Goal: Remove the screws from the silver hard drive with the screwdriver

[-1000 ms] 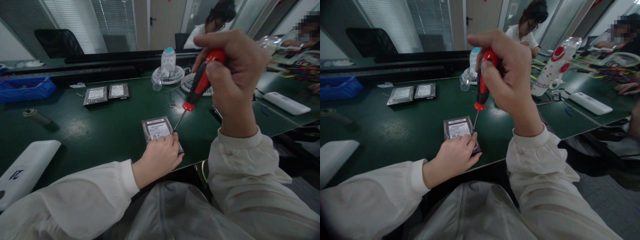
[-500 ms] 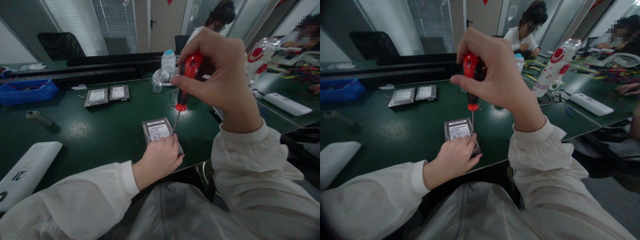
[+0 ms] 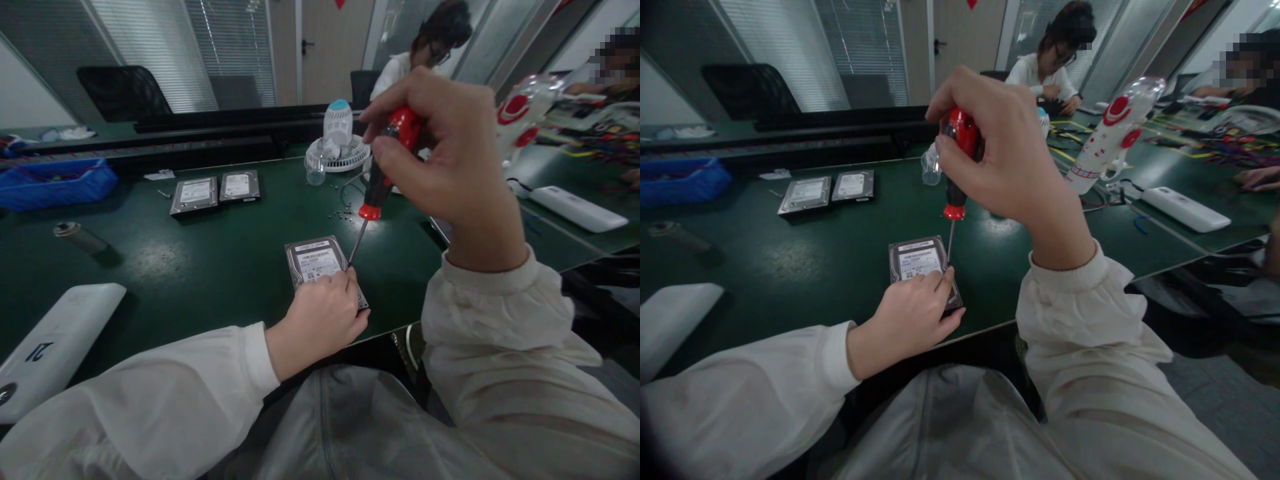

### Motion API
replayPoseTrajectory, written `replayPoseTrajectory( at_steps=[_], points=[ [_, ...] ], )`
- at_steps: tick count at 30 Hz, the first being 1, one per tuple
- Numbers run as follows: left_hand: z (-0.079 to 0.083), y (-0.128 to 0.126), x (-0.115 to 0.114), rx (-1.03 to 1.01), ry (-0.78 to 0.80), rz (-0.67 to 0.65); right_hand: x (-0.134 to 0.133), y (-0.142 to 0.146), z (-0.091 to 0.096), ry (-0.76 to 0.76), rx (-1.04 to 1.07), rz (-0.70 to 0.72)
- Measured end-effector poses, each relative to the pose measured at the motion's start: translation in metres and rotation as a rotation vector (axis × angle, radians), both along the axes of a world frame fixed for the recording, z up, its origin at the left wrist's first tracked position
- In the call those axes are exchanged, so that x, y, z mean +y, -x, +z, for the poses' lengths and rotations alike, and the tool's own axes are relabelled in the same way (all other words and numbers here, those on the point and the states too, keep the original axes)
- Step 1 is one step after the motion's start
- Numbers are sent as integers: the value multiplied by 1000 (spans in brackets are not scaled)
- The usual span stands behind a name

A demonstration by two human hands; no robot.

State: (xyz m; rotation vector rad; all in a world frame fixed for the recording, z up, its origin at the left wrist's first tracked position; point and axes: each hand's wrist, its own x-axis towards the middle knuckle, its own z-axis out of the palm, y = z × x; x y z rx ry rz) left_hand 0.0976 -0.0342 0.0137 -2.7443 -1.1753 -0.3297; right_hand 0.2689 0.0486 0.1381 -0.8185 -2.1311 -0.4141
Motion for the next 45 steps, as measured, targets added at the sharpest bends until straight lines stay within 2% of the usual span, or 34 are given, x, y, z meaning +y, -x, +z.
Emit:
replayPoseTrajectory(
  at_steps=[5, 11, 18, 21, 24, 27, 30, 35, 38, 45],
  points=[
    [1, 0, 0, -4, 1, 5, 0, -2, 1, -15, -56, -70],
    [2, -1, 0, -2, 3, 5, 2, -4, 2, 52, 24, 44],
    [2, 0, 1, 2, 42, 6, 1, -5, 2, -6, -25, 21],
    [6, 3, 0, -49, 59, -15, 1, -6, 1, -27, -14, 34],
    [14, 8, 2, -160, 142, -1, 3, -7, -1, -50, -3, 48],
    [22, 12, 15, -283, 209, 55, 5, -8, -2, -54, 12, 49],
    [24, 15, 38, -362, 235, 92, 6, -10, -2, -37, 26, 43],
    [18, 19, 71, -424, 363, 2, 10, -12, -5, -61, 47, 75],
    [13, 19, 78, -435, 412, -30, 10, -13, -6, -84, 49, 63],
    [9, 15, 81, -448, 452, -45, 7, -14, -4, -17, -9, 16]
  ],
)
